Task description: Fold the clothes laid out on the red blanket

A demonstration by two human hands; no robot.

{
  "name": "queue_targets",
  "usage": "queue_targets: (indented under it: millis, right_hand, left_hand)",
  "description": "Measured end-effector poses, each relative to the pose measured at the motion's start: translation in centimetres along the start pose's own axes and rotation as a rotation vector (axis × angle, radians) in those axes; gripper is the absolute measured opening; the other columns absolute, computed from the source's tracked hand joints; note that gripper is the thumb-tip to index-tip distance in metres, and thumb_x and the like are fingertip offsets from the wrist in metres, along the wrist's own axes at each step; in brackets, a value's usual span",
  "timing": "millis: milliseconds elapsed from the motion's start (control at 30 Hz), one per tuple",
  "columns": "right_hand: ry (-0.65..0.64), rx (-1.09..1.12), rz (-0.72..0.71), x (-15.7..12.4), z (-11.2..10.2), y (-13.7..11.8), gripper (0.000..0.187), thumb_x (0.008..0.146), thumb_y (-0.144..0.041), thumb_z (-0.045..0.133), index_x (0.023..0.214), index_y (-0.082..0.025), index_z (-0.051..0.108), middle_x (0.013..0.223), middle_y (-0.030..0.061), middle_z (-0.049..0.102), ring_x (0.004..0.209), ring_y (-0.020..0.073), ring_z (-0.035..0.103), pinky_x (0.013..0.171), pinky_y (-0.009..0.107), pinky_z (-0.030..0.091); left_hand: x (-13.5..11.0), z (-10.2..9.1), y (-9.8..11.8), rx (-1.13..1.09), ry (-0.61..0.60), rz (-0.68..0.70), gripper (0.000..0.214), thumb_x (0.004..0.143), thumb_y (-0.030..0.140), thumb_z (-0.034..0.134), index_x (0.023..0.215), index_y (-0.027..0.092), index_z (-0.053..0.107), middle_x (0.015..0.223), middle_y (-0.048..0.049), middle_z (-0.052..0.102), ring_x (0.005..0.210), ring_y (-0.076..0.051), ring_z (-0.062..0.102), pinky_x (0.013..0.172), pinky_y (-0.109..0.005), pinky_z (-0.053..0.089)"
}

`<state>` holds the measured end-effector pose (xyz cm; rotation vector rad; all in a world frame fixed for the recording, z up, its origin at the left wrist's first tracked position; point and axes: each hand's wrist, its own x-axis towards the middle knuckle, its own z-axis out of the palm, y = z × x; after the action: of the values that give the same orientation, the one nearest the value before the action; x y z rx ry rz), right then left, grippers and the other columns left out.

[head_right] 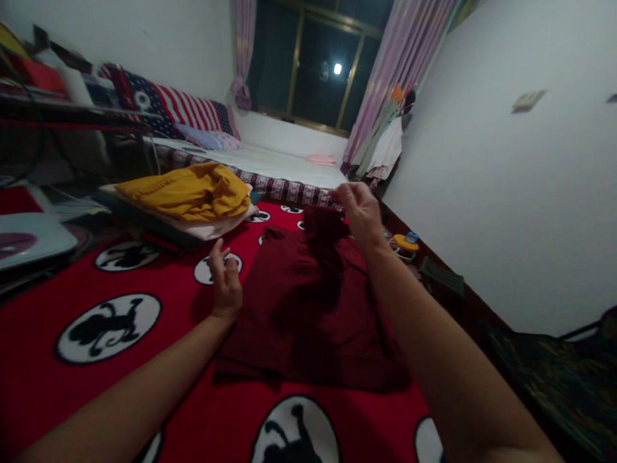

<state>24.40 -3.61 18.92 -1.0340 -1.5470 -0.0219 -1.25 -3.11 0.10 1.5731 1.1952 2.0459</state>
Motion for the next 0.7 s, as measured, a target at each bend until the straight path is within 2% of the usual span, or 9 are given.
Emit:
queue_targets:
  millis: [67, 133, 167, 267, 400, 467, 533, 633, 700]
  right_hand:
    - [-0.090, 0.021, -0.048, -1.5, 3.3, -2.1, 0.031, 0.086, -0.049, 0.056, 0.093, -0.020, 0.061, 0.088, 0.0025, 0.064, 0.081, 0.0135, 0.058, 0.076, 0.028, 0.047]
    - [-0.013, -0.011, -0.037, -4.4, 5.2, -2.4, 0.027, 0.088, -0.043, 0.053, 0.092, -0.019, 0.062, 0.091, 0.0034, 0.064, 0.087, 0.0148, 0.059, 0.082, 0.029, 0.046]
    - [0.024, -0.044, 0.014, -6.1, 5.7, -1.8, 0.026, 0.090, -0.042, 0.051, 0.090, -0.018, 0.062, 0.089, 0.0038, 0.065, 0.086, 0.0152, 0.059, 0.084, 0.029, 0.045]
    - [0.064, -0.097, 0.220, -11.3, 5.9, 1.5, 0.026, 0.089, -0.039, 0.049, 0.091, -0.017, 0.062, 0.089, 0.0054, 0.065, 0.085, 0.0169, 0.061, 0.082, 0.030, 0.046]
    - [0.051, -0.140, 0.286, -15.4, 5.1, 4.6, 0.022, 0.087, -0.039, 0.053, 0.088, -0.018, 0.061, 0.086, 0.0044, 0.065, 0.081, 0.0172, 0.061, 0.076, 0.028, 0.046]
    - [-0.028, -0.168, 0.253, -16.2, 4.9, 4.6, 0.022, 0.088, -0.038, 0.052, 0.082, -0.019, 0.061, 0.079, 0.0023, 0.063, 0.075, 0.0158, 0.059, 0.073, 0.027, 0.044]
    - [-0.184, -0.196, 0.203, -16.6, 5.2, 3.9, 0.023, 0.090, -0.037, 0.051, 0.079, -0.019, 0.060, 0.076, 0.0009, 0.062, 0.071, 0.0144, 0.058, 0.070, 0.026, 0.042]
    - [-0.471, -0.290, 0.110, -17.2, 6.3, 2.7, 0.015, 0.086, -0.035, 0.058, 0.085, -0.021, 0.063, 0.083, 0.0008, 0.063, 0.074, 0.0144, 0.058, 0.069, 0.025, 0.040]
    - [-0.581, -0.385, 0.049, -17.7, 7.1, 2.0, 0.014, 0.081, -0.032, 0.064, 0.090, -0.022, 0.063, 0.090, 0.0015, 0.062, 0.080, 0.0160, 0.058, 0.071, 0.027, 0.039]
  left_hand:
    - [0.4, -0.8, 0.0, 0.035, 0.086, 0.038, 0.051, 0.099, 0.040, 0.030, 0.144, 0.018, 0.029, 0.149, -0.0168, 0.029, 0.134, -0.025, 0.036, 0.111, -0.043, 0.031]
    - [0.5, -1.3, 0.3, 0.083, 0.086, 0.081, 0.050, 0.099, 0.038, 0.029, 0.144, 0.017, 0.028, 0.151, -0.0162, 0.026, 0.139, -0.026, 0.028, 0.114, -0.044, 0.024]
    - [0.5, -1.4, 0.5, 0.112, 0.063, 0.101, 0.050, 0.098, 0.037, 0.030, 0.144, 0.017, 0.028, 0.152, -0.0161, 0.025, 0.141, -0.026, 0.025, 0.115, -0.044, 0.022]
    - [0.4, -1.3, 1.1, 0.224, -0.034, 0.146, 0.049, 0.096, 0.033, 0.036, 0.142, 0.017, 0.031, 0.151, -0.0158, 0.026, 0.141, -0.026, 0.025, 0.115, -0.045, 0.023]
    - [0.3, -0.8, 1.4, 0.361, -0.197, 0.184, 0.038, 0.092, 0.027, 0.042, 0.129, 0.021, 0.047, 0.142, -0.0119, 0.042, 0.133, -0.026, 0.037, 0.113, -0.045, 0.028]
    - [0.2, -0.8, 1.5, 0.373, -0.256, 0.208, 0.033, 0.092, 0.024, 0.042, 0.123, 0.022, 0.053, 0.136, -0.0097, 0.048, 0.130, -0.024, 0.041, 0.112, -0.043, 0.030]
    - [0.0, -0.9, 1.6, 0.357, -0.293, 0.225, 0.031, 0.092, 0.022, 0.041, 0.119, 0.022, 0.056, 0.132, -0.0081, 0.052, 0.127, -0.022, 0.043, 0.112, -0.040, 0.031]
    - [-0.2, -1.0, 2.1, 0.332, -0.352, 0.224, 0.030, 0.092, 0.019, 0.041, 0.116, 0.022, 0.058, 0.128, -0.0065, 0.054, 0.124, -0.021, 0.046, 0.110, -0.039, 0.034]
    - [0.0, -0.4, 2.4, 0.306, -0.399, 0.222, 0.030, 0.091, 0.017, 0.041, 0.113, 0.023, 0.060, 0.127, -0.0058, 0.055, 0.122, -0.020, 0.048, 0.108, -0.038, 0.036]
